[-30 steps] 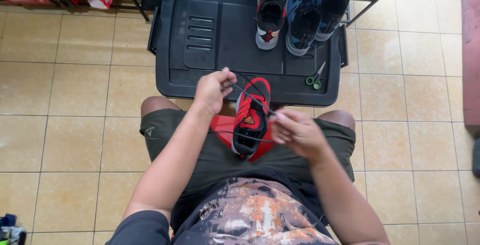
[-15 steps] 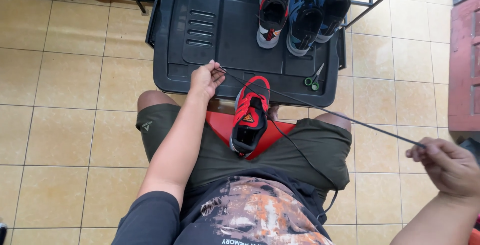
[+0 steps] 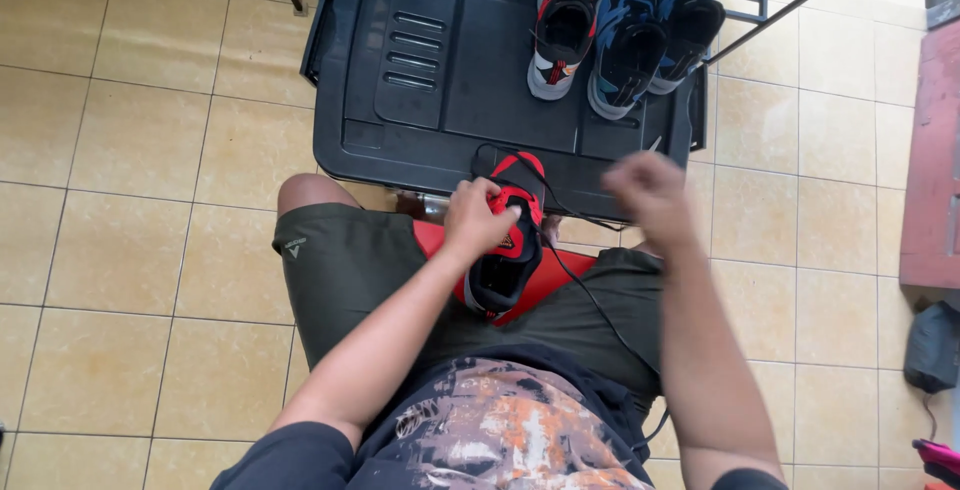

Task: The person sits on the floor and laces a red and black sneaker by hand. They thread the laces through the eyelets, pull them tight, and tie a knot at the top.

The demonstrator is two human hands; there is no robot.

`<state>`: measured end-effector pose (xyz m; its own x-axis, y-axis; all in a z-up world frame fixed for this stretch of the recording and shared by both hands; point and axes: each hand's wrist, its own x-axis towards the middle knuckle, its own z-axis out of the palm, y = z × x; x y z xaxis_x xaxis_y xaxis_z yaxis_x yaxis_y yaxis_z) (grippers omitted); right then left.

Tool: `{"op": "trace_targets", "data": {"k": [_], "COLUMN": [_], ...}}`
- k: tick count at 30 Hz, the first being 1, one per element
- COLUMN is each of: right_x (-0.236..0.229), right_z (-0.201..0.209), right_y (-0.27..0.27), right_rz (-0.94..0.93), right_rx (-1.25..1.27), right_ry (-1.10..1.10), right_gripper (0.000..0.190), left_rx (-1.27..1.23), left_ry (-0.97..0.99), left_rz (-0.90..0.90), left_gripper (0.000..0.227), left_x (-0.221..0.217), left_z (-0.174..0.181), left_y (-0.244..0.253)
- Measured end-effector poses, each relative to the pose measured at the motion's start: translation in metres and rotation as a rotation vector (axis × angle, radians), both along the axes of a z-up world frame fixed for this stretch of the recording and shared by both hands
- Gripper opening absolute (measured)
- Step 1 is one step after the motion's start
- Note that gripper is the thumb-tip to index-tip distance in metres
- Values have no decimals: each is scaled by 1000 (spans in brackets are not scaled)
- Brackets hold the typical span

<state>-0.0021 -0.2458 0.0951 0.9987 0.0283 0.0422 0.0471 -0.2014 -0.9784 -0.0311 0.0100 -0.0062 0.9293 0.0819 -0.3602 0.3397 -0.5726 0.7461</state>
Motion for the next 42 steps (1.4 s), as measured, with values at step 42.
{"op": "trace_targets", "data": {"k": [42], "right_x": [35], "right_z": [-97], "right_y": [82], "right_rz": [432], "right_rx": [-1007], "right_ry": [-235], "right_gripper": [16], "left_rx": [224], "left_ry": [-215], "left_rz": [-61], "left_gripper": [37], "left_x": [-17], "left_z": [-19], "left_y": [-14]}}
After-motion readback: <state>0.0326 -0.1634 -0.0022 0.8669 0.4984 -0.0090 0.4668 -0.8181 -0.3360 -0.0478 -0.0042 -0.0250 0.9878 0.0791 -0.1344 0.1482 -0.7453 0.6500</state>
